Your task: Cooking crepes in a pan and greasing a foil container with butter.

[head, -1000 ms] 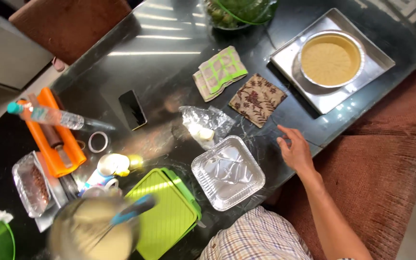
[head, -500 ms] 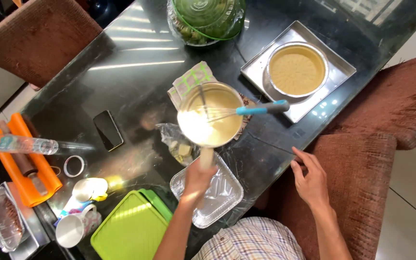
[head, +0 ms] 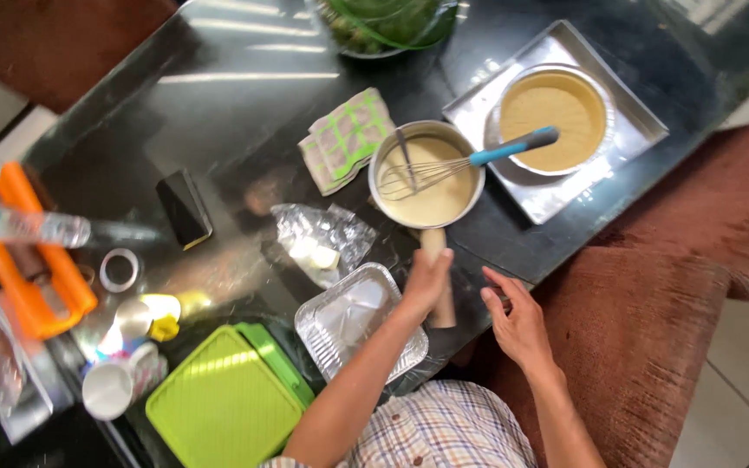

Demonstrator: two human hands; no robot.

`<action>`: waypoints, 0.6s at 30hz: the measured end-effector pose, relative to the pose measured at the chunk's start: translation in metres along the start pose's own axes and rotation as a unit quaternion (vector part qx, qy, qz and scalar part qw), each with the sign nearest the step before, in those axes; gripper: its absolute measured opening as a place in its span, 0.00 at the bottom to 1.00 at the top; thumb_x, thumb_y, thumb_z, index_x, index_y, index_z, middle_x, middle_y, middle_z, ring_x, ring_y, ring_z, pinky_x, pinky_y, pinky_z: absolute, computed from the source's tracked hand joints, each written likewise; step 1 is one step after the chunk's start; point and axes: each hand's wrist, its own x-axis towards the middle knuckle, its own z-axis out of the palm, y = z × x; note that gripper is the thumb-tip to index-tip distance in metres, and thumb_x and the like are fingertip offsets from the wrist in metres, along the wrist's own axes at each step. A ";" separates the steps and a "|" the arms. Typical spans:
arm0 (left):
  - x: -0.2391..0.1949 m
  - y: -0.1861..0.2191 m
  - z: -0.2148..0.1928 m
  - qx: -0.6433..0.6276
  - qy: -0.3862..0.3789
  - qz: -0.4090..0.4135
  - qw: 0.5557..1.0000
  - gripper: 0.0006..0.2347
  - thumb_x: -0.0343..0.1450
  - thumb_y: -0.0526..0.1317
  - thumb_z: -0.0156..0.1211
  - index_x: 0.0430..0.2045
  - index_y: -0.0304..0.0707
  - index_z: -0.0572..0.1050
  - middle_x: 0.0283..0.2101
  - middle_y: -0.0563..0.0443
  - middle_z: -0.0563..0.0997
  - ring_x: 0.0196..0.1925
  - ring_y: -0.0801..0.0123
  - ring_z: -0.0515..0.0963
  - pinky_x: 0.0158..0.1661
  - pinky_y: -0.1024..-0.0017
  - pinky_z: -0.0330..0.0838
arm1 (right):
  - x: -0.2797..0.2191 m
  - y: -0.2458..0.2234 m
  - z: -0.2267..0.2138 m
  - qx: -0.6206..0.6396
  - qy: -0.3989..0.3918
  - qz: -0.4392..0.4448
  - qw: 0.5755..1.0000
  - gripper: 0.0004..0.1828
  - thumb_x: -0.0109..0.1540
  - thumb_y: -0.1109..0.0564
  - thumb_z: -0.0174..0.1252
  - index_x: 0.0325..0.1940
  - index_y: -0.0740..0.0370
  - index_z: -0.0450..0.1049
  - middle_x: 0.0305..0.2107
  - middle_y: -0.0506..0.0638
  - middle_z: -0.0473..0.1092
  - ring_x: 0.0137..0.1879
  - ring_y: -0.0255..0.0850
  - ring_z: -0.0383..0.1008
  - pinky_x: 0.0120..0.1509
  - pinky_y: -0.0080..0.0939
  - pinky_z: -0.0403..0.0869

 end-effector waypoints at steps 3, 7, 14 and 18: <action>0.002 -0.020 -0.010 -0.089 -0.107 0.041 0.989 0.19 0.79 0.53 0.54 0.46 0.33 0.69 0.38 0.49 0.79 0.38 0.74 0.78 0.41 0.72 0.74 | 0.009 0.001 0.016 0.098 -0.076 -0.020 0.992 0.26 0.67 0.50 0.58 0.70 0.57 0.68 0.53 0.57 0.75 0.54 0.44 0.77 0.56 0.39 0.75; -0.042 -0.012 -0.074 -0.094 -0.226 0.020 0.969 0.17 0.78 0.49 0.48 0.52 0.35 0.74 0.40 0.52 0.80 0.37 0.75 0.79 0.40 0.72 0.75 | 0.019 -0.024 0.022 0.008 -0.158 0.014 0.987 0.49 0.59 0.46 0.65 0.78 0.56 0.48 0.58 0.64 0.70 0.57 0.52 0.76 0.56 0.49 0.75; -0.130 -0.056 -0.190 -0.179 0.019 -0.034 0.983 0.14 0.75 0.45 0.54 0.49 0.39 0.78 0.35 0.53 0.84 0.34 0.74 0.81 0.37 0.77 0.73 | 0.035 -0.047 0.018 -0.131 -0.126 0.084 0.980 0.47 0.61 0.54 0.60 0.82 0.52 0.47 0.64 0.66 0.66 0.64 0.57 0.73 0.67 0.52 0.71; -0.137 -0.083 -0.207 -0.227 0.087 0.001 0.970 0.13 0.76 0.41 0.53 0.49 0.33 0.78 0.34 0.53 0.82 0.34 0.74 0.80 0.36 0.75 0.73 | 0.032 -0.025 0.017 -0.171 -0.064 -0.096 0.978 0.41 0.64 0.58 0.59 0.79 0.61 0.52 0.67 0.71 0.62 0.68 0.64 0.66 0.69 0.58 0.67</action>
